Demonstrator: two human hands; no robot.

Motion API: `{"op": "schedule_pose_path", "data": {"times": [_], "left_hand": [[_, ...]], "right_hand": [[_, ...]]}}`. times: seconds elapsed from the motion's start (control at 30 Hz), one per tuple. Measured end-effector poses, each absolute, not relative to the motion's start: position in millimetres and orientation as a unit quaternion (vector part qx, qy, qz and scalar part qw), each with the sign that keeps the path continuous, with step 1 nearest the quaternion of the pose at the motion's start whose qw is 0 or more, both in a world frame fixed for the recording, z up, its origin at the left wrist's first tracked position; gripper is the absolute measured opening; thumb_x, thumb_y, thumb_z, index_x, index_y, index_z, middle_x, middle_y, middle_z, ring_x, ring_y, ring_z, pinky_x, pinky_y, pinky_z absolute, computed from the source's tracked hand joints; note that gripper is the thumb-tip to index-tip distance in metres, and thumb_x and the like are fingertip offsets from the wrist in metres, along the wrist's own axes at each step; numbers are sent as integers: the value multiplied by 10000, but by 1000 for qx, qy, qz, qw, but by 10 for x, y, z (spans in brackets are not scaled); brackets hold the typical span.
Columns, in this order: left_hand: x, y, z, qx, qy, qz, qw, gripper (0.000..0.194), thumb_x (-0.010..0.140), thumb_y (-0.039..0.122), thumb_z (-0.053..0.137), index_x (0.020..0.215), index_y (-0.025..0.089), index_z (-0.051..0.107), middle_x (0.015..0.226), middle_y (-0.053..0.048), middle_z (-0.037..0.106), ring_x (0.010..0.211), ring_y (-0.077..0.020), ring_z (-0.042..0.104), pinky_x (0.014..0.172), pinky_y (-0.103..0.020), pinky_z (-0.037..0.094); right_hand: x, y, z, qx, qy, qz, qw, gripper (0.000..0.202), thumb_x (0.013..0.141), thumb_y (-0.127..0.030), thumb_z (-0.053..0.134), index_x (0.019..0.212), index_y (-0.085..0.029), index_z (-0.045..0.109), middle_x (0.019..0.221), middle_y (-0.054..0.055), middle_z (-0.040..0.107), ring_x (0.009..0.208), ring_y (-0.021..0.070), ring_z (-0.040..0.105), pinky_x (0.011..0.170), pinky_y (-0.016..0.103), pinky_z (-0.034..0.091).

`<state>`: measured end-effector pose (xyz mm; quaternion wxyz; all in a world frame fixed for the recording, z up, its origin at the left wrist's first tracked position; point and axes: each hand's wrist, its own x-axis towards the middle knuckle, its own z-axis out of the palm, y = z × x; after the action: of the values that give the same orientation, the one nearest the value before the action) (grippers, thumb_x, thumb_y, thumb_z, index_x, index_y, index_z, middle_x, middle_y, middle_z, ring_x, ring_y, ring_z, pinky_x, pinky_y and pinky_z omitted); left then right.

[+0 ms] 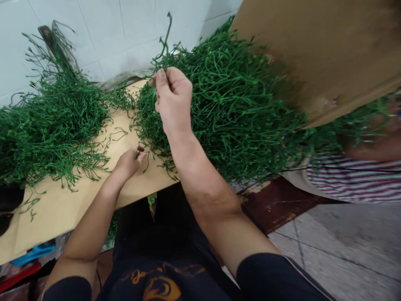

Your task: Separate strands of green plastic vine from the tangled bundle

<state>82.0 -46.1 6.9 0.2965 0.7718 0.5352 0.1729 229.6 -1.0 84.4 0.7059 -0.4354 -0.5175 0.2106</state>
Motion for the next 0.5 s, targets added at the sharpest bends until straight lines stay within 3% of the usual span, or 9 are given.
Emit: {"op": "schedule_pose_path", "data": {"times": [0.13, 0.23, 0.3, 0.4, 0.5], "left_hand": [[867, -386, 58, 809, 510, 134, 259, 556, 745, 313, 603, 1230, 66, 491, 1193, -220, 566, 1151, -315, 508, 1006, -449, 380], [836, -419, 127, 790, 505, 211, 277, 700, 707, 334, 657, 1322, 101, 418, 1347, -219, 450, 1274, -318, 409, 1052, -473, 339], [830, -430, 231, 769, 478, 299, 303, 701, 714, 397, 660, 1323, 146, 418, 1376, -190, 434, 1274, -289, 420, 1038, -452, 358], [885, -434, 408, 743, 432, 409, 308, 545, 749, 463, 624, 1196, 167, 524, 1261, -139, 545, 1163, -229, 512, 971, -368, 407], [943, -428, 506, 744, 407, 423, 320, 356, 858, 469, 463, 846, 148, 618, 879, -76, 656, 857, -160, 589, 818, -291, 448]], "right_hand": [[2389, -146, 958, -436, -479, 226, 727, 356, 889, -482, 351, 691, -196, 429, 599, -42, 360, 506, 23, 303, 499, 211, 287], [2477, -201, 908, -430, -497, 241, 714, 403, 866, -568, 304, 740, -209, 437, 594, -44, 356, 473, 25, 274, 452, 216, 228], [2467, -248, 863, -416, -520, 251, 702, 428, 863, -587, 293, 763, -206, 462, 608, -43, 357, 483, 20, 301, 454, 197, 227], [2349, -321, 807, -402, -556, 282, 670, 412, 874, -561, 344, 760, -192, 488, 615, -40, 362, 512, 25, 344, 466, 179, 266], [2212, -331, 738, -391, -572, 296, 657, 375, 879, -509, 407, 712, -182, 485, 614, -37, 370, 549, 41, 377, 495, 185, 333]]}}
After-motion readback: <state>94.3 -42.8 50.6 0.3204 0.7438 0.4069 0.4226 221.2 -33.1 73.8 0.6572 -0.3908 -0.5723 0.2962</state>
